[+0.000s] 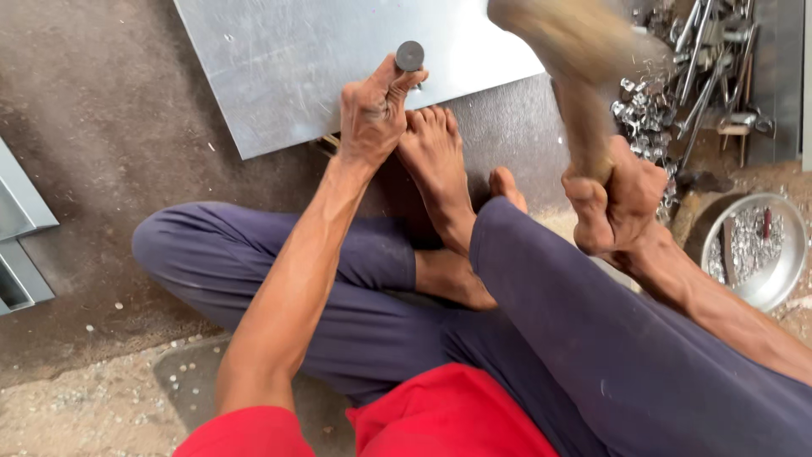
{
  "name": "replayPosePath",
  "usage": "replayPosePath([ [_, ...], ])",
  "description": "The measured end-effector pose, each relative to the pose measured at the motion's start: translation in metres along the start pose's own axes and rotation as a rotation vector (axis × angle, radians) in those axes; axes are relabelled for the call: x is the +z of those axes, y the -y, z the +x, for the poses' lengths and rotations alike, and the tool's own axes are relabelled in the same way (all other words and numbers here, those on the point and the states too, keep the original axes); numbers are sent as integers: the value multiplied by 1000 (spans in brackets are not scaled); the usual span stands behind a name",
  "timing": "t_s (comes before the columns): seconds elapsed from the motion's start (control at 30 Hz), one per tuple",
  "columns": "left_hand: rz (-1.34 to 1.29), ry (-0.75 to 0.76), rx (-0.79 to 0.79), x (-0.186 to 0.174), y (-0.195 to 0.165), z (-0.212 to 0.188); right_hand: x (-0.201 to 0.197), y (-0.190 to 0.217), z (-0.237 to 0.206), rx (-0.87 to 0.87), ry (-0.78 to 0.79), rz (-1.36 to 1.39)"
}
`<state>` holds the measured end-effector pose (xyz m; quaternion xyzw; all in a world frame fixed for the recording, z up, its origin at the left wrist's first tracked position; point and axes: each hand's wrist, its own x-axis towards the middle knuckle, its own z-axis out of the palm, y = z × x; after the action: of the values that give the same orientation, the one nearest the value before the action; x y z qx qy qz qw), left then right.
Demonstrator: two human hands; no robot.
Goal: The person sits on the floor and assembles a rectangular metal box by attaching a latch mechanism. They use a hammer and a metal punch to secure the latch, then use a screwdriver to tighten the screws. The process is repeated for multiple boxes.
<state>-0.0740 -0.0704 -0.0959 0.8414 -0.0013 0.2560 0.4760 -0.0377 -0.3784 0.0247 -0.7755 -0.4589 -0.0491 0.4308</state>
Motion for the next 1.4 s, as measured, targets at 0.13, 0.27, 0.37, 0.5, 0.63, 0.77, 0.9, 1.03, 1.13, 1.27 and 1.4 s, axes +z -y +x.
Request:
replayPosePath([
  [0.13,-22,-22,91,0,-4,5,6,-3,-17,437,306,22],
  [0.27,-241,-58,-11,13,8,25,11,-6,-17,552,182,-47],
  [0.37,-114,56,44,23,20,37,1,-2,-6,547,189,-46],
  [0.5,-59,75,111,30,28,39,-23,17,13,427,124,-126],
  [0.63,-40,118,25,29,26,33,-23,25,22,446,73,46],
  [0.77,-36,75,87,28,24,34,-2,7,16,686,308,-54],
  [0.9,-113,103,-29,28,22,37,5,-4,2,248,2,-34],
  [1.03,20,154,-7,26,19,35,5,-1,-3,479,215,9],
  [1.13,-184,52,58,24,18,33,5,2,-2,621,232,-25],
  [1.27,-126,170,76,21,19,29,-4,12,-4,493,120,-25],
  [1.4,-79,201,49,19,15,28,-18,25,-1,384,34,-1],
])
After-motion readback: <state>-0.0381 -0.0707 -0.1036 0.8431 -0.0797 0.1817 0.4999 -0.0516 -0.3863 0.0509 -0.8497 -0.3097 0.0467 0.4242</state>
